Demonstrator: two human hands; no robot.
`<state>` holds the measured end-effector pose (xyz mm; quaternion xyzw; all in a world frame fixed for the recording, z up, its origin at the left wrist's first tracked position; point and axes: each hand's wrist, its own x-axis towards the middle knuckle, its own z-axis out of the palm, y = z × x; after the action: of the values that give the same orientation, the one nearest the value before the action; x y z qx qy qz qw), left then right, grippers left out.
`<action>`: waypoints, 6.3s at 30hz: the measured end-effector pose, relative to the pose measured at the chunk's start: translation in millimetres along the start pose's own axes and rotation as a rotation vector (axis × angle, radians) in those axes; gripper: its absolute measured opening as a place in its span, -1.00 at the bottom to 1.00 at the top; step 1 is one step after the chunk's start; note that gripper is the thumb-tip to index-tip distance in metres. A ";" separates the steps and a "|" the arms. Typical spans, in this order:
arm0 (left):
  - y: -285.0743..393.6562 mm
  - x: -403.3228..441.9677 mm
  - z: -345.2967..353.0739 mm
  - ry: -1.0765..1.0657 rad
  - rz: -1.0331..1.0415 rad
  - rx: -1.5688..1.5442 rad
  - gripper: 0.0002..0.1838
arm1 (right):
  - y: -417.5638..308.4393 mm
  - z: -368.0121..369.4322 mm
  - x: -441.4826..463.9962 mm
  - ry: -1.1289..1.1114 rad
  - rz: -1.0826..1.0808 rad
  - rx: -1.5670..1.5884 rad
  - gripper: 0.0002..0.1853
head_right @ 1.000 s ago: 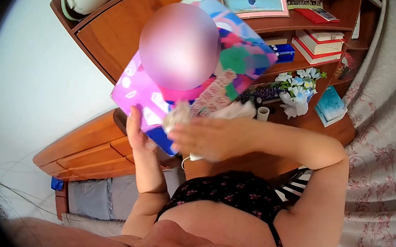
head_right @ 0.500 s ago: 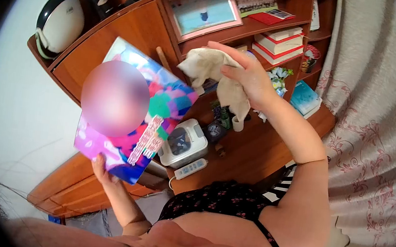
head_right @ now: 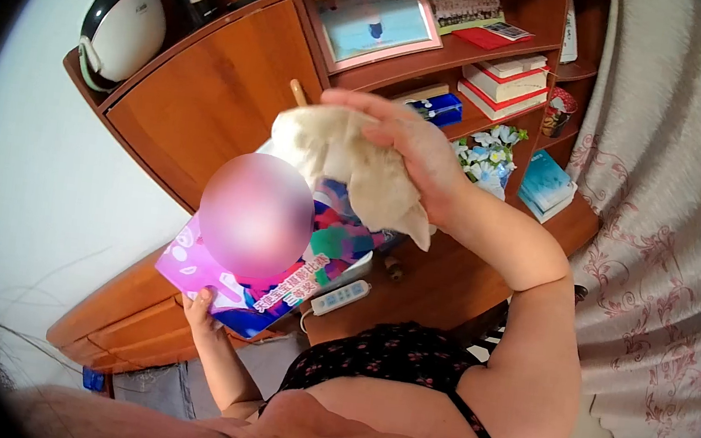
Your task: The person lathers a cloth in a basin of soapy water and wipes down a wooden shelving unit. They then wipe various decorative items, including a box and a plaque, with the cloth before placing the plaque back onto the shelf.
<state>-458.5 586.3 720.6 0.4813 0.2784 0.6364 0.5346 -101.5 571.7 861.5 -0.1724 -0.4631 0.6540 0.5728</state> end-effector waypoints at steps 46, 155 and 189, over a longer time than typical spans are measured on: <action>-4.0 29.6 59.2 0.267 0.368 -0.085 -0.49 | 60.4 -36.1 19.0 0.537 -0.808 -1.067 -0.63; -44.3 33.0 80.2 -0.123 0.247 0.029 -0.48 | 131.2 38.8 51.4 -0.465 -0.577 -1.564 -0.54; 17.3 61.3 90.4 0.221 0.076 0.114 -0.65 | -62.4 -141.3 24.8 -0.109 -1.092 -2.378 -0.56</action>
<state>-381.2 625.2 789.4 0.4479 0.3529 0.6885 0.4481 35.1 646.6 846.9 -0.3343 -0.7857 -0.4611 0.2415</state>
